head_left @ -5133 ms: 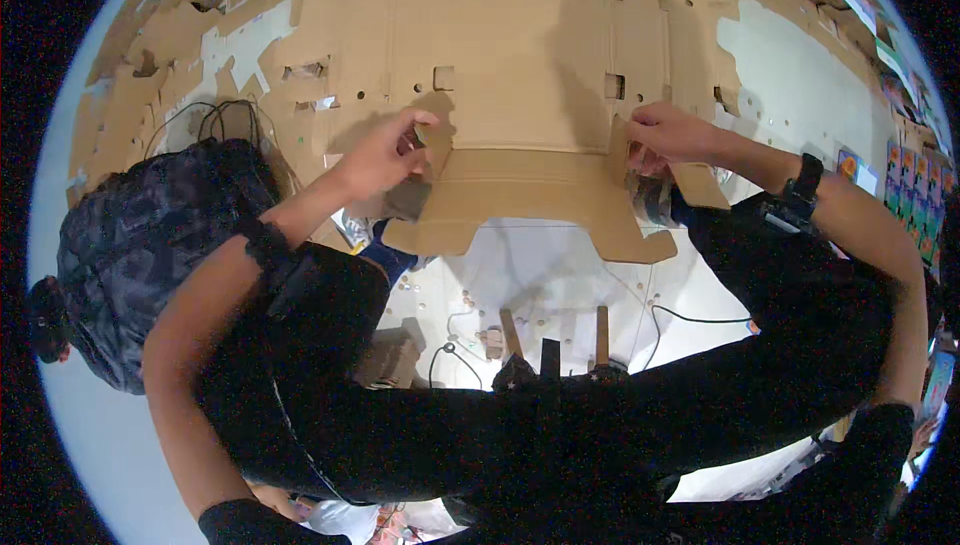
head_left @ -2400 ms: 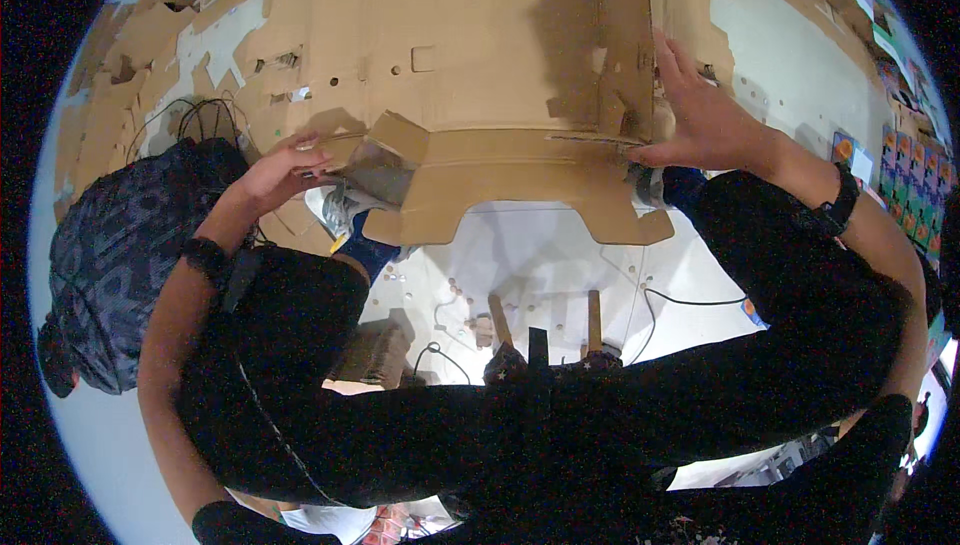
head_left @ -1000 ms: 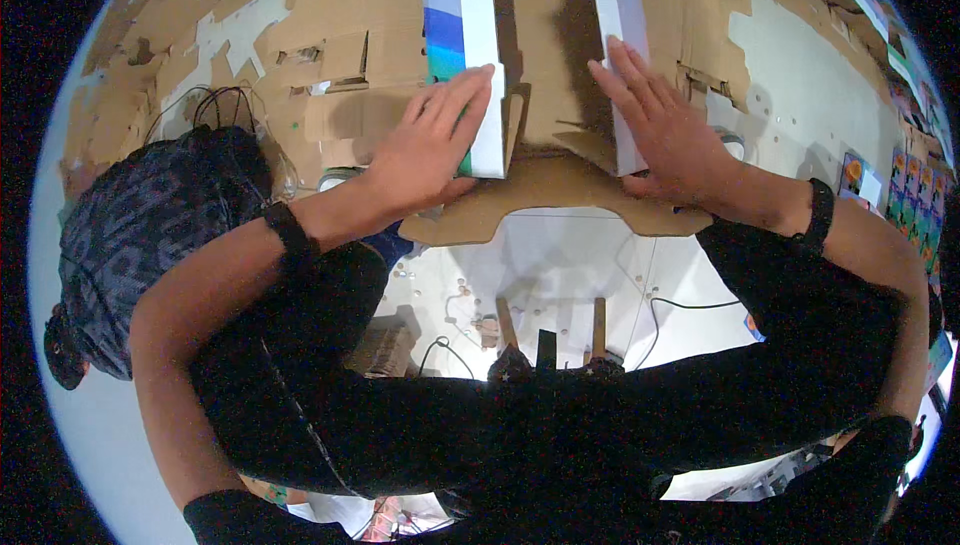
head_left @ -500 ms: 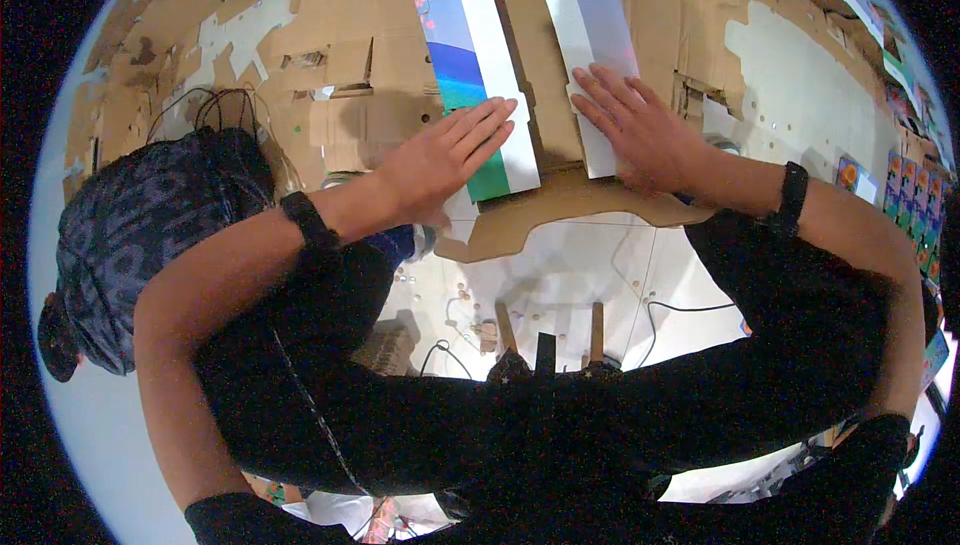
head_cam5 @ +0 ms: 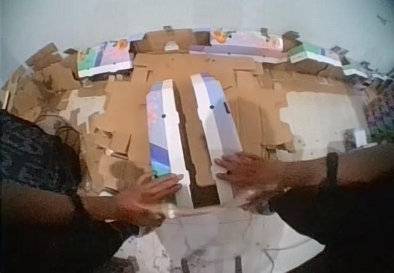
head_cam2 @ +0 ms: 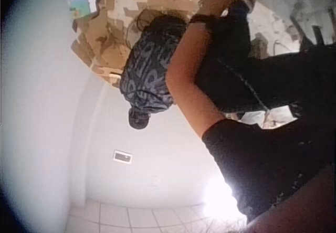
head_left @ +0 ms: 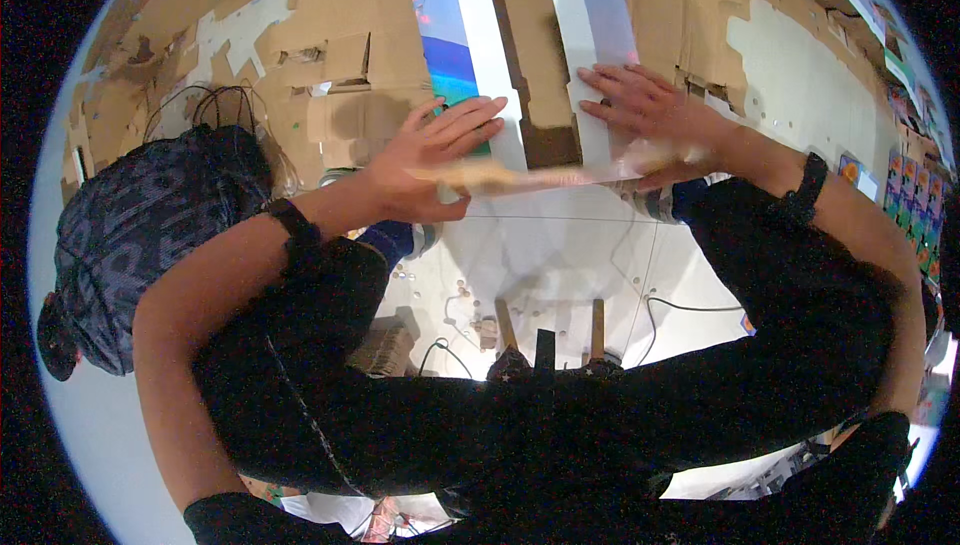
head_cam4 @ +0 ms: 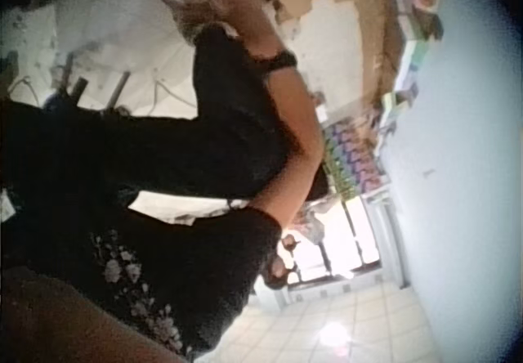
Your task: Assemble several cardboard fruit shipping boxes from flat components.
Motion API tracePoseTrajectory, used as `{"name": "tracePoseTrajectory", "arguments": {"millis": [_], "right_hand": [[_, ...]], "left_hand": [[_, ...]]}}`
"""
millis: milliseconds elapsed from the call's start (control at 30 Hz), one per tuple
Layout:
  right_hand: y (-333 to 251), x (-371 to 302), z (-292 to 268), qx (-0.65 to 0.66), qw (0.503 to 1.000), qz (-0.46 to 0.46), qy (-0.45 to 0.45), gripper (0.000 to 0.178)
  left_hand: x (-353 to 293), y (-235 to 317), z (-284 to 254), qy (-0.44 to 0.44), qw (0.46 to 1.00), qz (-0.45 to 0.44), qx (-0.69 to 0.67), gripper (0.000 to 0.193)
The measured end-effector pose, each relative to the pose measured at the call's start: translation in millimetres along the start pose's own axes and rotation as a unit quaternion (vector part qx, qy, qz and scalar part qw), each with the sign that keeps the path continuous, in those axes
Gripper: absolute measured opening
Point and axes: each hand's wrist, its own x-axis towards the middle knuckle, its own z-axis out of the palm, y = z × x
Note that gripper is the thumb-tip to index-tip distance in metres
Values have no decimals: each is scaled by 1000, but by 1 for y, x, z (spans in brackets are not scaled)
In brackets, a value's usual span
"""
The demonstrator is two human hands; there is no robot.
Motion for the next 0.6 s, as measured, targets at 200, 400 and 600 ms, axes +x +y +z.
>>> {"name": "tracePoseTrajectory", "arguments": {"millis": [200, 400, 600], "right_hand": [[21, -29, 15, 189, 965, 93, 153, 88], [37, -44, 30, 306, 859, 357, 205, 47], [17, -26, 18, 347, 880, 250, 207, 38]], "left_hand": [[-11, -7, 7, 72, 924, -115, -357, 74], [-21, -31, 24, 224, 911, -243, -245, 79], [-24, -33, 22, 192, 906, -269, -264, 76]]}}
